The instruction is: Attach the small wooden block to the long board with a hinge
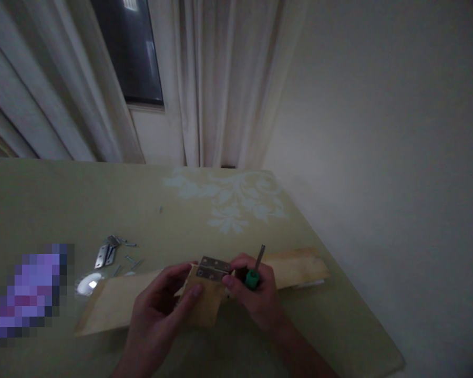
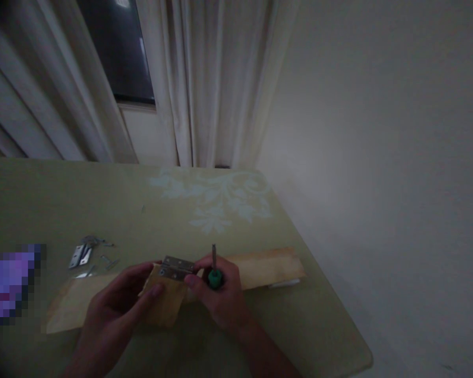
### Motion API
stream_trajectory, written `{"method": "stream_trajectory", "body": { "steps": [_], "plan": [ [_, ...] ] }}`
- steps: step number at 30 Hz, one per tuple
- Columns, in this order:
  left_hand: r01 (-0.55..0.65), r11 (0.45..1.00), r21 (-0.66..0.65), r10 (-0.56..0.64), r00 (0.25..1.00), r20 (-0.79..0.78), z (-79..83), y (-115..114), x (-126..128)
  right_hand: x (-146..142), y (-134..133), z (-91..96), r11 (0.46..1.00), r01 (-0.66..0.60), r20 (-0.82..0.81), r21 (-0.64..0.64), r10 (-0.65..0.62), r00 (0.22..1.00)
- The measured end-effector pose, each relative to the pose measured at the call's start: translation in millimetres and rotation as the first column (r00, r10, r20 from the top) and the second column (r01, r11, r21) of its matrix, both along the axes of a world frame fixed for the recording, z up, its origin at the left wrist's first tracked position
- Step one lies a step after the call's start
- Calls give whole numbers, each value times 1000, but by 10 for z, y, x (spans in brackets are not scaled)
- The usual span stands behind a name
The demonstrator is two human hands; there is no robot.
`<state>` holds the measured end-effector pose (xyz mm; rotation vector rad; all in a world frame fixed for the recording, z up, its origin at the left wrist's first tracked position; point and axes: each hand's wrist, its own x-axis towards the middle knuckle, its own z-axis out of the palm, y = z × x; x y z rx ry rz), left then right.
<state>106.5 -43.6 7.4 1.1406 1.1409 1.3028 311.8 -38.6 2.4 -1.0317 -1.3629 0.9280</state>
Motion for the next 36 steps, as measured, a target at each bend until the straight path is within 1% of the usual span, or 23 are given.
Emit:
{"method": "stream_trajectory", "body": {
  "steps": [2, 4, 6, 8, 9, 10, 12, 13, 14, 15, 17, 19, 21, 28, 31, 36],
  "plan": [
    [-24, 999, 30, 24, 1000, 1, -9, 4, -6, -16, -20, -20, 999, -21, -35, -27, 20, 999],
    [-24, 998, 62, 23, 1000, 4, -14, 7, -1, -33, -35, -19, 999, -35, -59, -31, 33, 998],
    [-26, 992, 120, 27, 1000, -9, -18, 13, 0, -50, -38, 5, 999, -42, -71, 4, 42, 997],
    [-36, 971, 237, 49, 998, -48, -23, 26, -21, -62, -32, 40, 995, -60, -73, 79, 66, 995],
    [-28, 946, 323, 55, 996, -76, -25, 34, -41, -64, -26, 57, 990, -68, -70, 125, 78, 995],
    [-5, 908, 418, 57, 992, -112, -27, 45, -68, -65, -21, 72, 982, -73, -64, 172, 85, 994],
    [64, 801, 595, 70, 977, -200, -30, 71, -130, -59, -15, 93, 963, -79, -38, 259, 92, 995],
    [95, 745, 660, 91, 966, -242, -31, 86, -159, -55, -14, 99, 953, -85, -18, 291, 94, 995],
    [121, 698, 706, 112, 955, -274, -32, 102, -184, -49, -15, 104, 945, -92, 4, 314, 95, 995],
    [137, 663, 736, 132, 946, -295, -34, 120, -204, -43, -16, 106, 939, -101, 25, 328, 98, 995],
    [160, 618, 770, 140, 941, -308, -44, 155, -221, -30, -19, 105, 935, -117, 55, 335, 105, 993],
    [179, 594, 784, 123, 943, -309, -58, 188, -215, -17, -16, 100, 934, -121, 65, 335, 105, 992],
    [194, 586, 786, 113, 942, -317, -75, 212, -198, -3, -6, 93, 935, -127, 76, 330, 107, 991],
    [235, 627, 743, 41, 942, -333, -119, 223, -153, 56, 43, 56, 944, -134, 83, 301, 114, 990],
    [230, 638, 734, 22, 948, -317, -81, 207, -121, 90, 46, 26, 949, -145, 90, 281, 124, 988],
    [211, 659, 722, -26, 966, -258, 2, 181, -69, 133, 64, -8, 944, -172, 86, 282, 153, 984]
  ]
}}
